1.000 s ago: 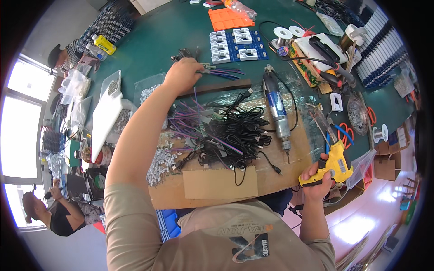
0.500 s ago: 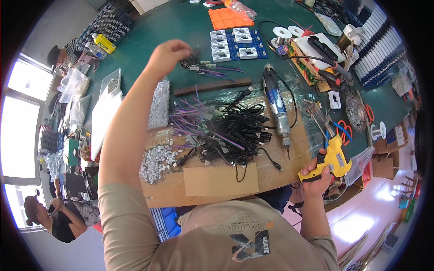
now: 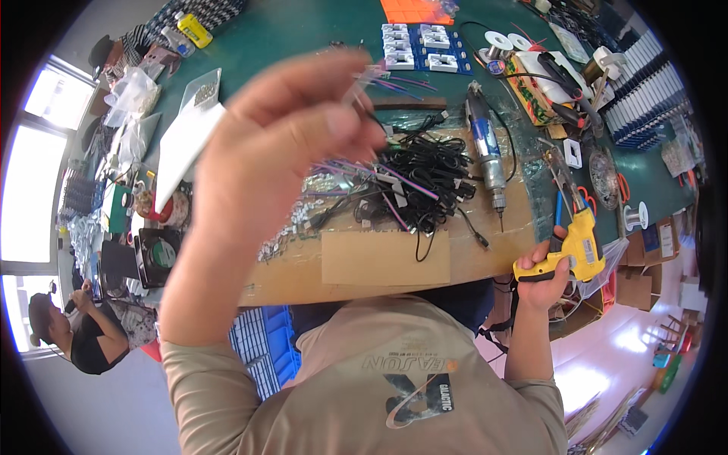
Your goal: The person solders wiring harnesses onto small electronic circuit boards at a workstation. This is done by hand with a soldering iron and solder wire.
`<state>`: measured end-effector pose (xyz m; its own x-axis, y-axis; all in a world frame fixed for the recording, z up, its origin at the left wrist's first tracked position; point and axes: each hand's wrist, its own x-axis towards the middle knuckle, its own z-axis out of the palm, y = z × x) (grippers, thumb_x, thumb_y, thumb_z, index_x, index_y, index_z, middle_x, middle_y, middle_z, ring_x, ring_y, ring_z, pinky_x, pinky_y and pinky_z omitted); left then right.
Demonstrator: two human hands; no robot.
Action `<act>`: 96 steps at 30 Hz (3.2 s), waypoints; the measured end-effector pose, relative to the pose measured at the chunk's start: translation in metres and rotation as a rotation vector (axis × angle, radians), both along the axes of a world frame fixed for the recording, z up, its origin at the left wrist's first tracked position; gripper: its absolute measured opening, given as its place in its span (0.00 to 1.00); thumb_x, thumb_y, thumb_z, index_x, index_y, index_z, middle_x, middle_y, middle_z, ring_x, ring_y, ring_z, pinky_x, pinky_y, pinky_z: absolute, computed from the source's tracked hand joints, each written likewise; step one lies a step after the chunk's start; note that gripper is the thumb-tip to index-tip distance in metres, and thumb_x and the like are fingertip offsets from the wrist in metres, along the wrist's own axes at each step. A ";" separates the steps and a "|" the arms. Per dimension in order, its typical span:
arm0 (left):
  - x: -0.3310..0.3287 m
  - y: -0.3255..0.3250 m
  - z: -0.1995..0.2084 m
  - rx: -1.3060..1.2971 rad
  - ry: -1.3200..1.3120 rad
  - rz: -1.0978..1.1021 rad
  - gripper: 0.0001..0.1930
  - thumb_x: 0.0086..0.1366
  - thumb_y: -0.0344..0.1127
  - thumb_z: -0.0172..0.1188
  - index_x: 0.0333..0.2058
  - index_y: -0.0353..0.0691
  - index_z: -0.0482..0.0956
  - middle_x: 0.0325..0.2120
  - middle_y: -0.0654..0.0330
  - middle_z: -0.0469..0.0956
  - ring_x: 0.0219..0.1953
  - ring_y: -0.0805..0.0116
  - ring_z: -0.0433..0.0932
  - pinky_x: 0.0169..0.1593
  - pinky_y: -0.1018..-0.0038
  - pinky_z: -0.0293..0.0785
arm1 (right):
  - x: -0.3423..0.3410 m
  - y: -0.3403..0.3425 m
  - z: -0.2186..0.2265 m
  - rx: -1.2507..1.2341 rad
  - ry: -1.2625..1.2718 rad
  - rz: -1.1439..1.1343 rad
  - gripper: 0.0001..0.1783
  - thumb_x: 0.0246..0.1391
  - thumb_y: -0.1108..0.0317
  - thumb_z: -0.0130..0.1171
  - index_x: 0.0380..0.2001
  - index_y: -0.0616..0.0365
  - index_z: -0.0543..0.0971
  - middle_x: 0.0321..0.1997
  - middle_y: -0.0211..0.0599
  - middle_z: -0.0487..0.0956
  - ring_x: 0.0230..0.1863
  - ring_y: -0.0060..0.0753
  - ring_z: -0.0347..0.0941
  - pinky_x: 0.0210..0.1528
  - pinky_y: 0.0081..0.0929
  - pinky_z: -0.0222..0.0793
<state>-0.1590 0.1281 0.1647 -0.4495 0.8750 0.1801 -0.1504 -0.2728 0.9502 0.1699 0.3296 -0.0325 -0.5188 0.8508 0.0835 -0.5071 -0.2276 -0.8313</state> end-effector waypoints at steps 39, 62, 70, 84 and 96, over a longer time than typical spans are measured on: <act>0.127 -0.090 -0.164 -0.176 -0.803 0.339 0.13 0.64 0.20 0.62 0.46 0.35 0.72 0.45 0.50 0.80 0.48 0.57 0.82 0.53 0.64 0.79 | -0.099 -0.119 0.030 0.008 -0.007 0.726 0.53 0.50 0.43 0.72 0.68 0.61 0.59 0.73 0.46 0.61 0.73 0.50 0.58 0.74 0.50 0.50; 0.131 -0.097 -0.170 -0.208 -0.751 0.297 0.12 0.66 0.22 0.60 0.47 0.37 0.72 0.46 0.44 0.81 0.49 0.51 0.82 0.53 0.58 0.79 | -0.072 -0.100 0.018 0.304 -0.294 0.699 0.48 0.48 0.33 0.68 0.66 0.46 0.68 0.74 0.42 0.61 0.75 0.55 0.55 0.75 0.60 0.45; 0.131 -0.095 -0.170 -0.171 -0.743 0.301 0.15 0.67 0.24 0.61 0.51 0.37 0.72 0.47 0.45 0.80 0.49 0.53 0.82 0.54 0.59 0.79 | -0.085 -0.103 0.020 0.300 -0.142 0.739 0.47 0.49 0.33 0.67 0.66 0.46 0.68 0.73 0.42 0.63 0.74 0.55 0.56 0.74 0.60 0.46; 0.111 -0.083 -0.151 -0.421 -0.502 0.278 0.11 0.70 0.30 0.55 0.49 0.34 0.74 0.40 0.53 0.82 0.44 0.62 0.83 0.48 0.65 0.79 | -0.070 -0.103 0.044 0.313 -0.406 0.738 0.62 0.43 0.27 0.68 0.71 0.53 0.58 0.74 0.49 0.60 0.76 0.45 0.54 0.70 0.36 0.54; 0.083 -0.088 -0.143 -0.790 0.640 0.242 0.11 0.62 0.30 0.58 0.43 0.37 0.82 0.35 0.46 0.82 0.36 0.49 0.82 0.41 0.65 0.77 | -0.096 -0.088 0.057 0.310 -0.325 0.280 0.54 0.48 0.34 0.69 0.65 0.63 0.64 0.71 0.55 0.61 0.69 0.61 0.63 0.53 0.57 0.78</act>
